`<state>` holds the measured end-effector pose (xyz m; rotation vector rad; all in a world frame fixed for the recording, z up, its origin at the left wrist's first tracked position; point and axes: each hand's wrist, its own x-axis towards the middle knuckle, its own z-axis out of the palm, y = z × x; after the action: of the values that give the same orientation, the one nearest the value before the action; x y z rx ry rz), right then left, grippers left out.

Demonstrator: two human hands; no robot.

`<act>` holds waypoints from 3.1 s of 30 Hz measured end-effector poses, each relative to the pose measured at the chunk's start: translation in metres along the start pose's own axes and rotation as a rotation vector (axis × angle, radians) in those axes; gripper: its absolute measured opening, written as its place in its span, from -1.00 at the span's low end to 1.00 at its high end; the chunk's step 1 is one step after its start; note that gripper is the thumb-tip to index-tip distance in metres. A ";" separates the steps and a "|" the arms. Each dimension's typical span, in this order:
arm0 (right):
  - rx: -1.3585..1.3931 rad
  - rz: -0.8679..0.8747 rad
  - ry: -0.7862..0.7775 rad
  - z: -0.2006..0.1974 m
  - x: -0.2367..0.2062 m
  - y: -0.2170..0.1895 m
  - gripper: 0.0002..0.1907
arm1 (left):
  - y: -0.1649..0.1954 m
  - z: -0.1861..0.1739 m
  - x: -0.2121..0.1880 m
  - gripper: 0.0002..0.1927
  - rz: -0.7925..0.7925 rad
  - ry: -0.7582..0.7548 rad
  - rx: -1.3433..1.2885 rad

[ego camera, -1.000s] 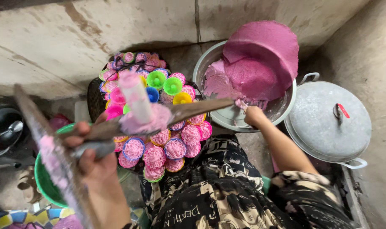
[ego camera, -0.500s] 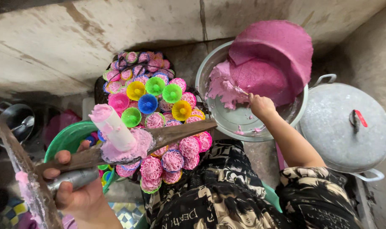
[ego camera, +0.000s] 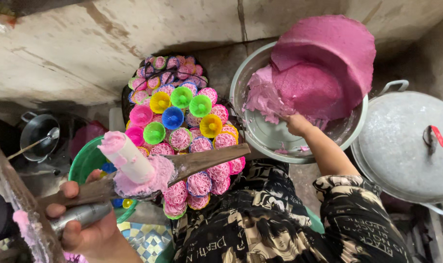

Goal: The person sits on the floor and presses pink wax paste into a wooden hand mold, using a metal tube to compact it. They scrape excess paste with a stick, extrude the molded piece onto a plastic cup on a tray, and repeat the cycle for successive cups.

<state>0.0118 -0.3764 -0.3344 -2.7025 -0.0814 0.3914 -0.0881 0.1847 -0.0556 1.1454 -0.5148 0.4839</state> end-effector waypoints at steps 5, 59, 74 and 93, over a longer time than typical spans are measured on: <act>0.101 -0.062 -0.091 0.005 0.000 -0.007 -0.38 | 0.004 0.000 -0.002 -0.65 0.088 0.030 0.142; -0.051 0.150 -0.043 -0.011 -0.013 -0.047 -0.20 | 0.002 0.006 -0.008 -0.68 -0.057 -0.068 -0.090; 0.708 0.348 -0.046 -0.172 -0.193 0.039 -0.56 | -0.089 0.049 0.014 -0.40 -0.311 -0.425 -0.196; -1.106 -0.156 0.332 -0.360 -0.250 -0.173 -0.66 | -0.171 0.285 0.017 -0.62 -0.192 -0.820 0.686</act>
<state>-0.1260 -0.3851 0.1169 -3.7462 -0.5493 -0.2593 -0.0102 -0.1379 -0.0763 2.0483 -0.9700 -0.0223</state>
